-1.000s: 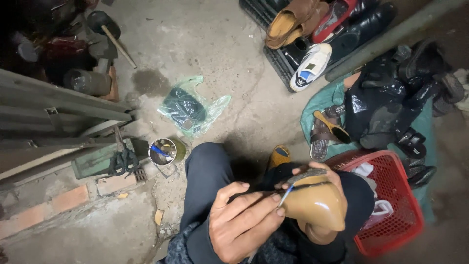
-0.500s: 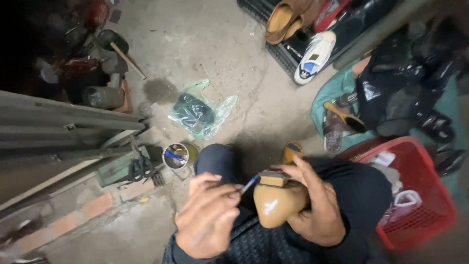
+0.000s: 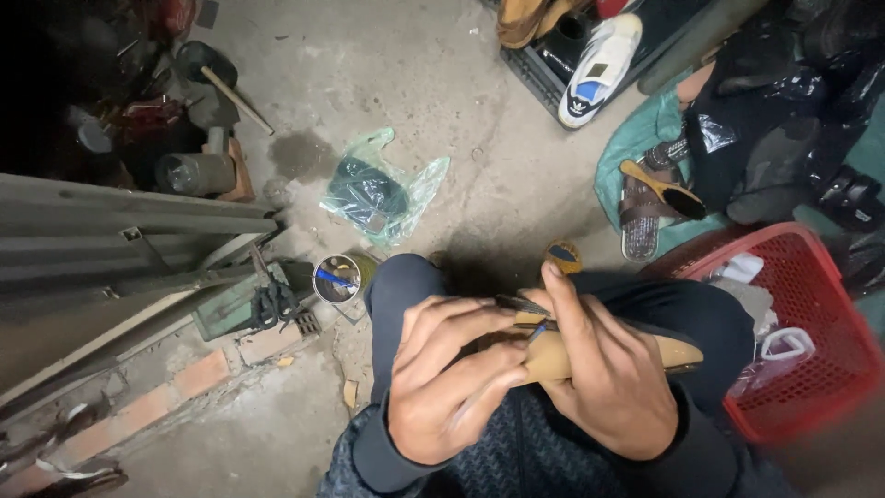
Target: Repairing a beige high-heeled shoe by trimming material with scissors and sanding the heel.
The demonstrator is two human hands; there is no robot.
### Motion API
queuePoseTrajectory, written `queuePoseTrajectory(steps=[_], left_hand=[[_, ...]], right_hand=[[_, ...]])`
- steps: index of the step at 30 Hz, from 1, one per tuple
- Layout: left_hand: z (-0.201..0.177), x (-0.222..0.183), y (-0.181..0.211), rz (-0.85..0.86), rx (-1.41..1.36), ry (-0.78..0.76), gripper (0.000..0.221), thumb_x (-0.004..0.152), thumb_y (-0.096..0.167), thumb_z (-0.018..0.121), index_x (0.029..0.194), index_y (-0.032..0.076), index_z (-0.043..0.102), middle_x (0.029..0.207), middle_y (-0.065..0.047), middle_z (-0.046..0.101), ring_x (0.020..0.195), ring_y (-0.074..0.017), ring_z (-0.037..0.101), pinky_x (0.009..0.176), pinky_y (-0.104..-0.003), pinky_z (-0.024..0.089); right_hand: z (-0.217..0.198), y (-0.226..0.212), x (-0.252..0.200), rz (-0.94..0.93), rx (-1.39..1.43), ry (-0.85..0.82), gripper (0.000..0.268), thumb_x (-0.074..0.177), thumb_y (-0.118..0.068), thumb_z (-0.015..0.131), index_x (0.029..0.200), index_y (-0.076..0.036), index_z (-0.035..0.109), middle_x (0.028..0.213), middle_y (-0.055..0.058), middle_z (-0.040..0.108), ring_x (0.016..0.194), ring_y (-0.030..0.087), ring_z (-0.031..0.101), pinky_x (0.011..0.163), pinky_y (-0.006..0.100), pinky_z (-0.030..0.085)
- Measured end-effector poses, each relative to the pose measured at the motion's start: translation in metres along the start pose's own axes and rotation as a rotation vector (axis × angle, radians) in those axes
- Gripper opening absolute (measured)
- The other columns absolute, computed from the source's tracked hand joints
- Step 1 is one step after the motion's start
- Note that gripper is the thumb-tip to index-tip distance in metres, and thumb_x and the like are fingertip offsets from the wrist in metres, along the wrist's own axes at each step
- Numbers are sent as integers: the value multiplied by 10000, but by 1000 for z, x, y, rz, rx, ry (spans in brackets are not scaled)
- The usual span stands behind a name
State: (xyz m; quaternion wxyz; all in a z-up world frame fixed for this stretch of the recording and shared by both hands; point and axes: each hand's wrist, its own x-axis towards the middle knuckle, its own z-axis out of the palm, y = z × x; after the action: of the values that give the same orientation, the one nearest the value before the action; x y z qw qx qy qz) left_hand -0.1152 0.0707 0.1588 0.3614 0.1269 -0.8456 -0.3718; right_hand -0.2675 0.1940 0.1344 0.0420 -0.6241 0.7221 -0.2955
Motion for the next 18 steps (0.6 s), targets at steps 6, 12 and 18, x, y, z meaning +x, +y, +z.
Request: queuePoseTrajectory(steps=[6,12,18], left_hand=[[5,6,5,7,58,12,215,1049,208,559,999,56,702,1130,-135,700,1042,-343,697,976,-482,513],[3,-1,7,48,248,44,203,1028,205,594,958,71,730,1095,-124,732,1040,-331,715,1042,-545,453],[5,1,9,74,232,81,157,1004,190,626,936,92,729,1053,-92,747,1013,-297,742,1065,-531,440]], right_hand=[[2,2,-5,-40,-50,-27,620,1040,-275,528,1526,75,371,1366,181,684,1148,302,706,908,392,564],[2,1,-4,-40,-67,-29,634,1014,-255,532,1527,82,373,1397,184,673,1148,299,706,931,385,550],[3,0,-1,-26,-51,-14,626,1032,-266,503,1538,73,359,1354,161,703,1132,278,714,921,376,556]])
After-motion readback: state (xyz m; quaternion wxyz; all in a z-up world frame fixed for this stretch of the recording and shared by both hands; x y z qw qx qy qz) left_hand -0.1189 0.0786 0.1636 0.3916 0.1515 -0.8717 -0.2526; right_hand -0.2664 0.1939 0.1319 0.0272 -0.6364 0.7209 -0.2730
